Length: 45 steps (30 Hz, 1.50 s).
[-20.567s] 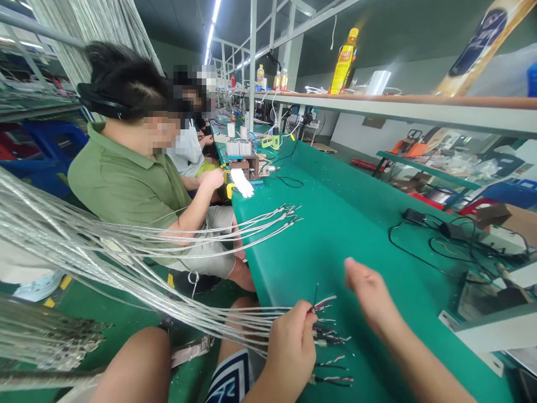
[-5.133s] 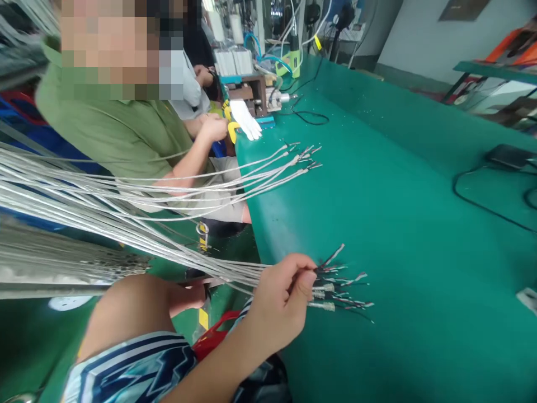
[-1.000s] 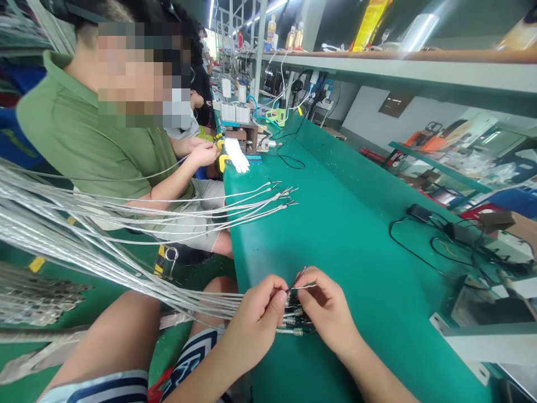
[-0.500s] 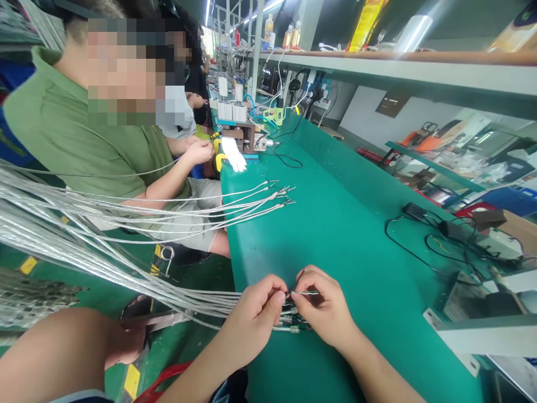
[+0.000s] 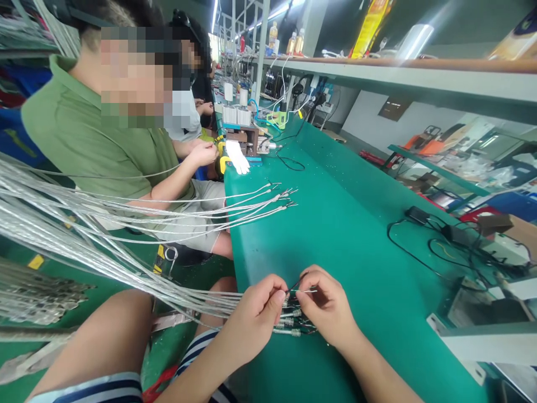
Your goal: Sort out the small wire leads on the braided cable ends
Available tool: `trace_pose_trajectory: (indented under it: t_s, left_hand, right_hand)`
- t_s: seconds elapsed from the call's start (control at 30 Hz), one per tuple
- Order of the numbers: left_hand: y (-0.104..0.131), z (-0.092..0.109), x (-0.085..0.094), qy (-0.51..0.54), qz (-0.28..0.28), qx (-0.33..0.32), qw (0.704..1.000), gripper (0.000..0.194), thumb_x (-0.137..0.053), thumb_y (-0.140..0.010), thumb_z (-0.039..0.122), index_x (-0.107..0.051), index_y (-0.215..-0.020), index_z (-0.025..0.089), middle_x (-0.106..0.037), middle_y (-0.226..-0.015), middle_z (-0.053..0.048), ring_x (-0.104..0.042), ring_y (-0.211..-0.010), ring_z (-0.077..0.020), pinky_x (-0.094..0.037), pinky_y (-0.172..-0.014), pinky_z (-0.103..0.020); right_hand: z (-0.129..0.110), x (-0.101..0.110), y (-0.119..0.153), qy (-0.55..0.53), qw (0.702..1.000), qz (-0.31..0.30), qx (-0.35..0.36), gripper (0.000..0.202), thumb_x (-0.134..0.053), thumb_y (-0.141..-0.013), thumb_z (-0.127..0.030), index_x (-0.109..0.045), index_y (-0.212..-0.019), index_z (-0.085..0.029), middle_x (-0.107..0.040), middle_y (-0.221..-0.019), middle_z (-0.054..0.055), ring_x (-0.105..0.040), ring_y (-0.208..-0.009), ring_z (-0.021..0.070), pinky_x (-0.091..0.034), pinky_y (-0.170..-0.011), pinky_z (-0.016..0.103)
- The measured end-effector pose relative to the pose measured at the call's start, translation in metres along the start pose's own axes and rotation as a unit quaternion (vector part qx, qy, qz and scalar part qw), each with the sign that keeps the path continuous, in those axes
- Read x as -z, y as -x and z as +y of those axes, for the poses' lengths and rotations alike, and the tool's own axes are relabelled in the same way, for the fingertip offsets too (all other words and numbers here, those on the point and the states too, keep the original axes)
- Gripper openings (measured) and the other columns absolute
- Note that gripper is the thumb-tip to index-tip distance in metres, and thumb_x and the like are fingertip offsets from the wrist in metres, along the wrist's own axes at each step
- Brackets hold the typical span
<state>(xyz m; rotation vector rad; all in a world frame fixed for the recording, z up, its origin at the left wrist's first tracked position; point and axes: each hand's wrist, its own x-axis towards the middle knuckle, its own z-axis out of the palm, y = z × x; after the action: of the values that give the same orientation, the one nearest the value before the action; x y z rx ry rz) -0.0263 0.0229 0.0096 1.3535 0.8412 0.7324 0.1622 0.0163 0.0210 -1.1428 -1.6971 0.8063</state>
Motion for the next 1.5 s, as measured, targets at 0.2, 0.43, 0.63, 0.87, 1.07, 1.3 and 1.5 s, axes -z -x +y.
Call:
trace_pose_trajectory:
  t_s: [0.2,0.43,0.63,0.87,1.07,1.3,1.5]
  left_hand:
    - [0.001,0.001,-0.002,0.004,0.005,0.009,1.000,0.030,-0.039,-0.101,0.047,-0.050,-0.095,0.021,-0.044,-0.060,0.007,-0.037,-0.046,-0.0072,-0.028,-0.044,-0.019]
    - [-0.001,0.000,-0.001,0.024,0.018,-0.008,1.000,0.030,-0.041,-0.100,0.046,-0.051,-0.091,0.019,-0.042,-0.057,0.008,-0.035,-0.045,-0.0068,-0.027,-0.044,-0.019]
    - [-0.001,-0.002,-0.001,0.035,0.036,-0.011,0.999,0.031,-0.042,-0.100,0.047,-0.053,-0.092,0.019,-0.043,-0.056,0.007,-0.036,-0.046,-0.0069,-0.026,-0.044,-0.018]
    - [-0.003,-0.004,-0.001,0.059,0.049,-0.029,0.997,0.031,-0.043,-0.099,0.047,-0.054,-0.092,0.018,-0.041,-0.053,0.008,-0.032,-0.043,-0.0072,-0.024,-0.043,-0.019]
    - [-0.003,-0.007,-0.001,0.051,0.060,-0.023,0.997,0.033,-0.042,-0.099,0.049,-0.054,-0.092,0.019,-0.041,-0.054,0.008,-0.033,-0.046,-0.0081,-0.026,-0.045,-0.019]
    - [-0.001,-0.003,-0.003,0.031,0.055,-0.031,0.998,0.034,-0.042,-0.099,0.049,-0.054,-0.091,0.018,-0.043,-0.057,0.006,-0.037,-0.051,-0.0092,-0.029,-0.048,-0.020]
    - [-0.002,-0.011,0.000,0.104,0.079,-0.040,0.991,0.031,-0.040,-0.100,0.049,-0.051,-0.094,0.020,-0.040,-0.057,0.008,-0.030,-0.045,-0.0070,-0.024,-0.044,-0.018]
  right_hand:
    - [0.001,-0.002,0.001,0.024,1.000,-0.005,0.002,0.014,-0.062,-0.080,-0.009,-0.058,-0.078,-0.022,-0.057,-0.082,0.002,-0.055,-0.074,0.0179,-0.041,-0.059,0.029]
    - [-0.003,0.000,-0.001,0.030,1.000,0.001,0.004,0.018,-0.061,-0.075,-0.005,-0.055,-0.076,-0.023,-0.057,-0.079,0.001,-0.055,-0.070,0.0169,-0.039,-0.057,0.028]
    - [-0.007,0.008,-0.001,0.045,0.999,-0.002,0.013,0.017,-0.061,-0.076,-0.007,-0.056,-0.075,-0.023,-0.057,-0.079,0.002,-0.055,-0.071,0.0176,-0.040,-0.059,0.029]
    - [-0.008,0.020,-0.003,0.076,0.997,-0.021,0.019,0.017,-0.061,-0.075,-0.007,-0.055,-0.074,-0.022,-0.056,-0.079,0.002,-0.046,-0.059,0.0133,-0.032,-0.050,0.026]
    - [-0.014,0.032,-0.006,0.097,0.993,-0.066,0.012,0.021,-0.059,-0.071,-0.002,-0.054,-0.074,-0.022,-0.055,-0.080,0.001,-0.042,-0.058,0.0120,-0.030,-0.049,0.026]
    - [-0.019,0.042,-0.008,0.119,0.988,-0.093,0.017,0.022,-0.058,-0.070,-0.001,-0.052,-0.073,-0.022,-0.054,-0.079,0.001,-0.038,-0.057,0.0114,-0.029,-0.050,0.026]
    - [-0.018,0.070,-0.010,0.105,0.993,-0.023,0.038,0.015,-0.063,-0.082,-0.014,-0.053,-0.076,-0.023,-0.051,-0.075,0.002,-0.045,-0.063,0.0163,-0.031,-0.051,0.029]
